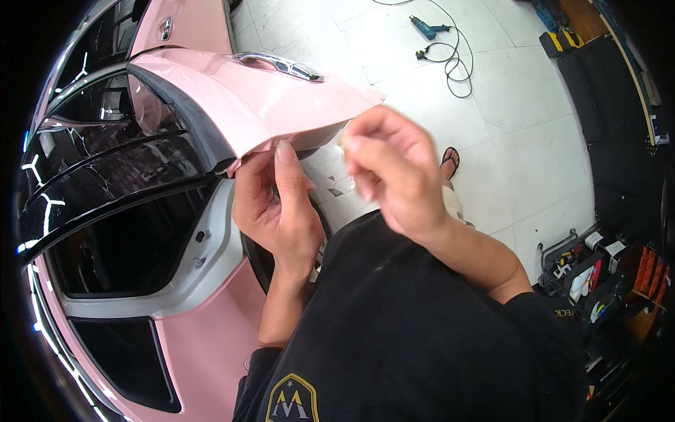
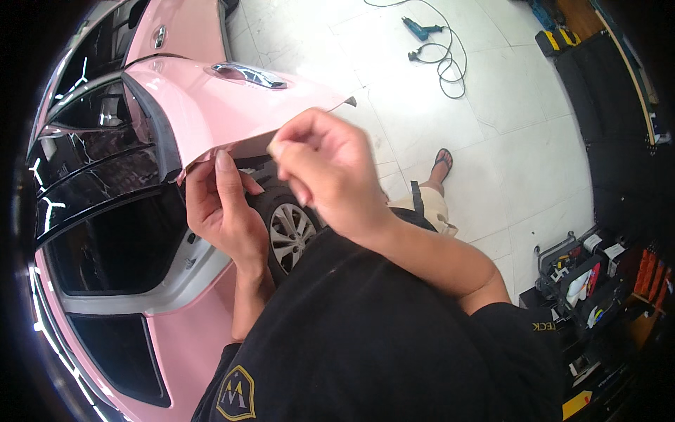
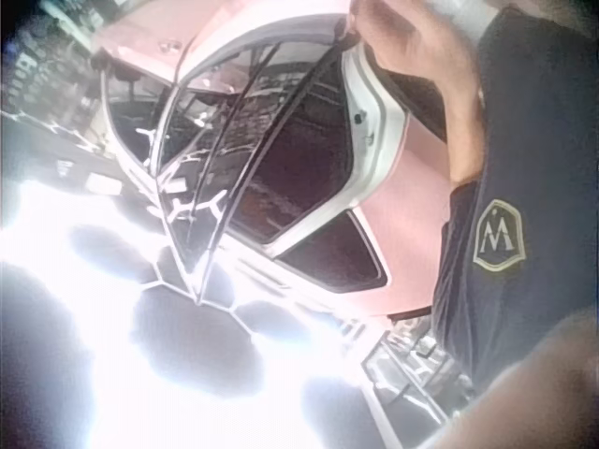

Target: The person applies a pink vinyl wrap to the exterior and interior edges of a car door. They smooth the material by hand, use a heat gun to warm the edges for better adhesion, and tuck the wrap into the door's crevices.

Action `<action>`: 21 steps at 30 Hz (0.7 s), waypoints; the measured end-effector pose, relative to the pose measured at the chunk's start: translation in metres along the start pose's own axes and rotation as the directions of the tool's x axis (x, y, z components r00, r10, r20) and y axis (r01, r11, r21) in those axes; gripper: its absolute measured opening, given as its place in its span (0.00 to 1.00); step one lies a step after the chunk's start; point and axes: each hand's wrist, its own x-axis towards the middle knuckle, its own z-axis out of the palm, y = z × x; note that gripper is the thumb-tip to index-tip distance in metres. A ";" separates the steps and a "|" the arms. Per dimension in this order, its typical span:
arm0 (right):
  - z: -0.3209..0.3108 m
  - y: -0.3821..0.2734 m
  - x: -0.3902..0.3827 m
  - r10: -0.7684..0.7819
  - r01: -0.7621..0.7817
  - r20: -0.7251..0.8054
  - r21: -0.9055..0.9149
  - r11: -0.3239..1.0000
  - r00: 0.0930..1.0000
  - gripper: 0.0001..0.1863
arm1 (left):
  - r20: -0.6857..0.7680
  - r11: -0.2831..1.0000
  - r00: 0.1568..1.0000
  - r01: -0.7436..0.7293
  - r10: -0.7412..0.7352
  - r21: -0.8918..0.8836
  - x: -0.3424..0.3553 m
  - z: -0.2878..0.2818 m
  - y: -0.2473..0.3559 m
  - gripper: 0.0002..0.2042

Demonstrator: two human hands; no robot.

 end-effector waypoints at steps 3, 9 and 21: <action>-0.017 -0.006 0.015 -0.404 0.384 -0.004 -0.304 0.872 0.915 0.04 | 0.016 0.989 0.994 -0.106 0.105 0.106 -0.003 -0.002 -0.016 0.09; -0.061 -0.006 0.061 -0.581 0.600 0.353 -0.738 0.309 0.734 0.06 | -0.109 0.995 0.989 -0.094 0.095 0.012 -0.036 0.033 -0.019 0.21; -0.088 -0.014 0.105 -0.148 0.804 0.815 -0.491 0.336 0.560 0.21 | -0.656 0.990 0.754 -0.104 0.016 -0.095 -0.041 0.106 -0.020 0.14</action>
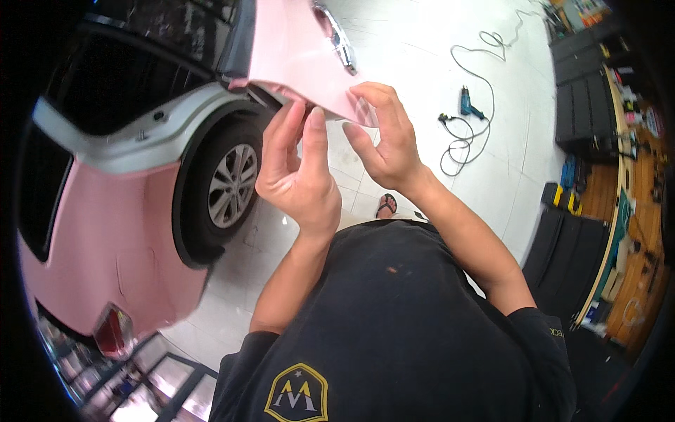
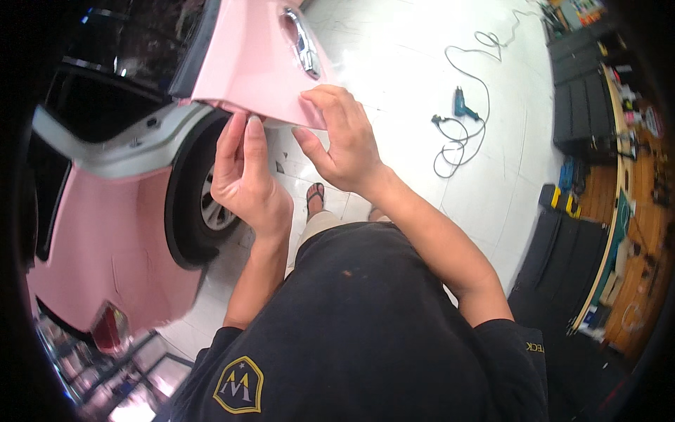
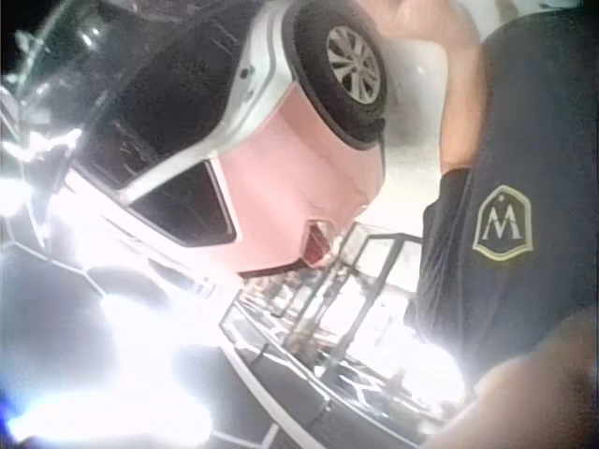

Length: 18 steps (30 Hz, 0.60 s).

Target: The person applies a pink vinyl wrap to the exterior and interior edges of a car door. They smooth the material by hand, use a heat gun to warm the edges for better adhesion, and tuck the wrap into the door's crevices.

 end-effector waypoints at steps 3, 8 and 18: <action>0.005 0.004 0.000 -0.042 0.044 0.047 -0.040 0.998 0.998 0.27 | -0.132 0.999 0.991 0.026 -0.030 -0.027 -0.002 0.012 0.009 0.12; 0.006 0.026 0.007 -0.057 0.060 0.091 -0.032 0.998 0.994 0.32 | -0.113 0.999 0.993 0.028 -0.032 -0.035 0.018 0.016 0.005 0.09; 0.006 0.040 0.003 -0.181 0.187 0.110 -0.055 0.981 0.977 0.32 | -0.010 0.994 0.995 -0.103 0.103 0.030 0.025 0.004 -0.013 0.10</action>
